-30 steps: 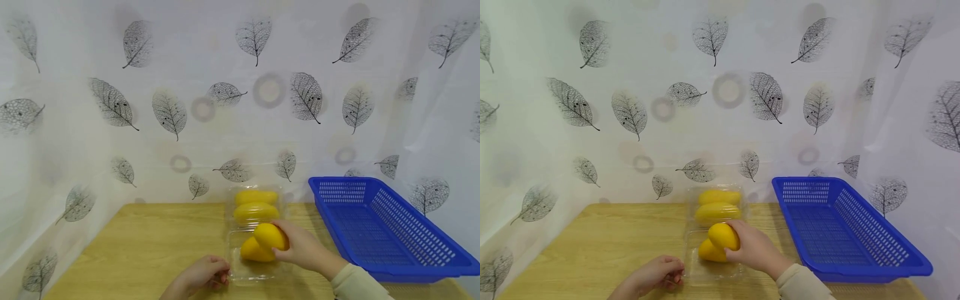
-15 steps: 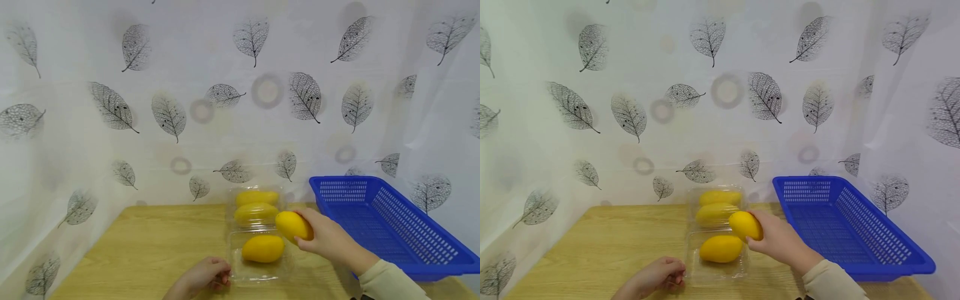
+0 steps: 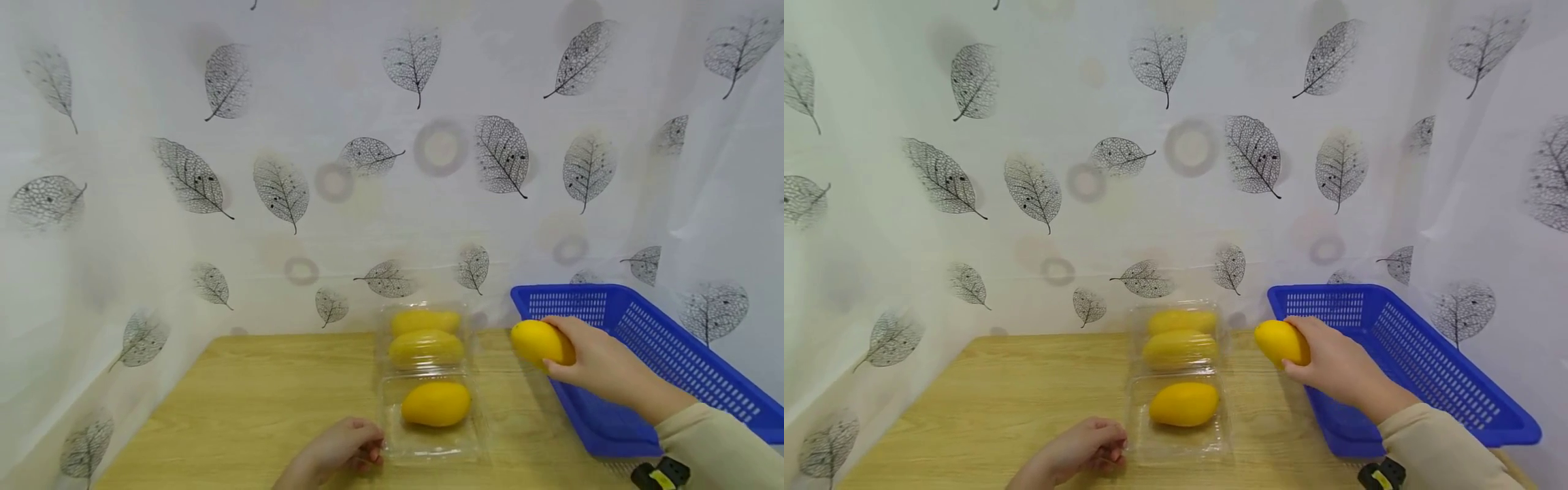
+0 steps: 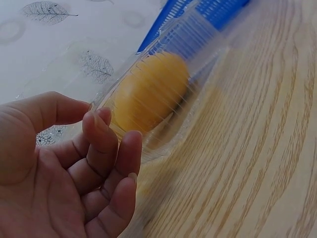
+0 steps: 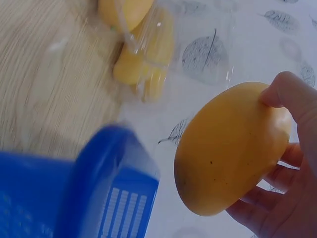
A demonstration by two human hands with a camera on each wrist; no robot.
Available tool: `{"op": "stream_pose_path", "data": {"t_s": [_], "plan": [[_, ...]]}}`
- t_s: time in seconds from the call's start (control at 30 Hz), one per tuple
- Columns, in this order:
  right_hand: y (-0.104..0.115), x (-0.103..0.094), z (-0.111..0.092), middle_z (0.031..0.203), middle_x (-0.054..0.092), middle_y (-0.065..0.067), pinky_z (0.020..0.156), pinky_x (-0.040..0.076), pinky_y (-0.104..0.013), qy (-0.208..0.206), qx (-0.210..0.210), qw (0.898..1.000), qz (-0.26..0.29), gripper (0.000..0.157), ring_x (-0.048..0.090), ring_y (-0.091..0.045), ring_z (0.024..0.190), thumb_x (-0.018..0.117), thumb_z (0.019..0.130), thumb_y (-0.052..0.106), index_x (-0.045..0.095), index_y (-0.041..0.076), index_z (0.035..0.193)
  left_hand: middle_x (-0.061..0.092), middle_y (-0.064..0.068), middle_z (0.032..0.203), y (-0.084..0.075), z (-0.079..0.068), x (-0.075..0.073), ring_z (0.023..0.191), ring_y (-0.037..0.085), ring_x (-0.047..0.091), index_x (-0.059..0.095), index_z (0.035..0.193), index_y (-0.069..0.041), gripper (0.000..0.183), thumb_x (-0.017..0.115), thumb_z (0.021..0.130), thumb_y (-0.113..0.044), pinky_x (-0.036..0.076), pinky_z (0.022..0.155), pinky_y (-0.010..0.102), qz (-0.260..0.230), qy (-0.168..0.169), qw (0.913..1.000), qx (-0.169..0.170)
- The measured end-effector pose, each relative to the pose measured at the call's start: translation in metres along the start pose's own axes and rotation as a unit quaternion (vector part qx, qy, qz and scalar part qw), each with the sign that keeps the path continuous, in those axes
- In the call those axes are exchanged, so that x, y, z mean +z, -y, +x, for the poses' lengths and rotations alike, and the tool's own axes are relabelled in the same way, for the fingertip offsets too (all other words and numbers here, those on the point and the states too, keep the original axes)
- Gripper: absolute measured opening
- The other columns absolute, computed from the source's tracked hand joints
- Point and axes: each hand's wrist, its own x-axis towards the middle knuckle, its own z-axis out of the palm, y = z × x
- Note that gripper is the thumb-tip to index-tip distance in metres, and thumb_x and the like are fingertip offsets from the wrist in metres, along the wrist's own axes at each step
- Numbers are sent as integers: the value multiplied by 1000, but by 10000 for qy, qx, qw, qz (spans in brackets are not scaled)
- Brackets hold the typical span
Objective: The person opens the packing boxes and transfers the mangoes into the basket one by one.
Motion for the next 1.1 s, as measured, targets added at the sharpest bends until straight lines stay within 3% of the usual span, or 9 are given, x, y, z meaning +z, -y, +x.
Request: {"op": "stream_pose_path", "data": {"t_s": [0.27,0.6,0.83,1.1], "plan": [[-32,-18,-3,106,59,-15,60,43,-34,331,270,9987,-272,63,52,-16,75,72,77,28,47,-4,125,56,-2,67,0,8,0,60,7,53,58,79,-7,22,47,94,-17,43,55,19,-35,247,9995,195],[-56,-30,18,107,58,-21,65,46,-41,673,145,9954,-660,65,55,-22,79,71,76,25,46,-11,124,55,0,67,-8,10,-3,62,9,55,61,83,-2,23,49,93,-19,44,56,20,8,79,9998,181],[-78,-23,32,96,60,-16,64,45,-42,944,-45,9910,-948,55,53,-22,75,70,74,20,51,-11,115,54,-1,66,-3,4,-4,64,9,57,60,81,-3,22,48,93,-18,44,56,21,-26,30,9999,130],[-99,-11,42,87,58,-7,63,44,-41,1428,-33,9833,-1129,45,50,-20,71,73,70,20,56,-4,104,54,-1,66,-2,0,-2,65,10,58,60,79,-5,22,48,93,-17,45,56,20,-22,-7,10000,45]]}}
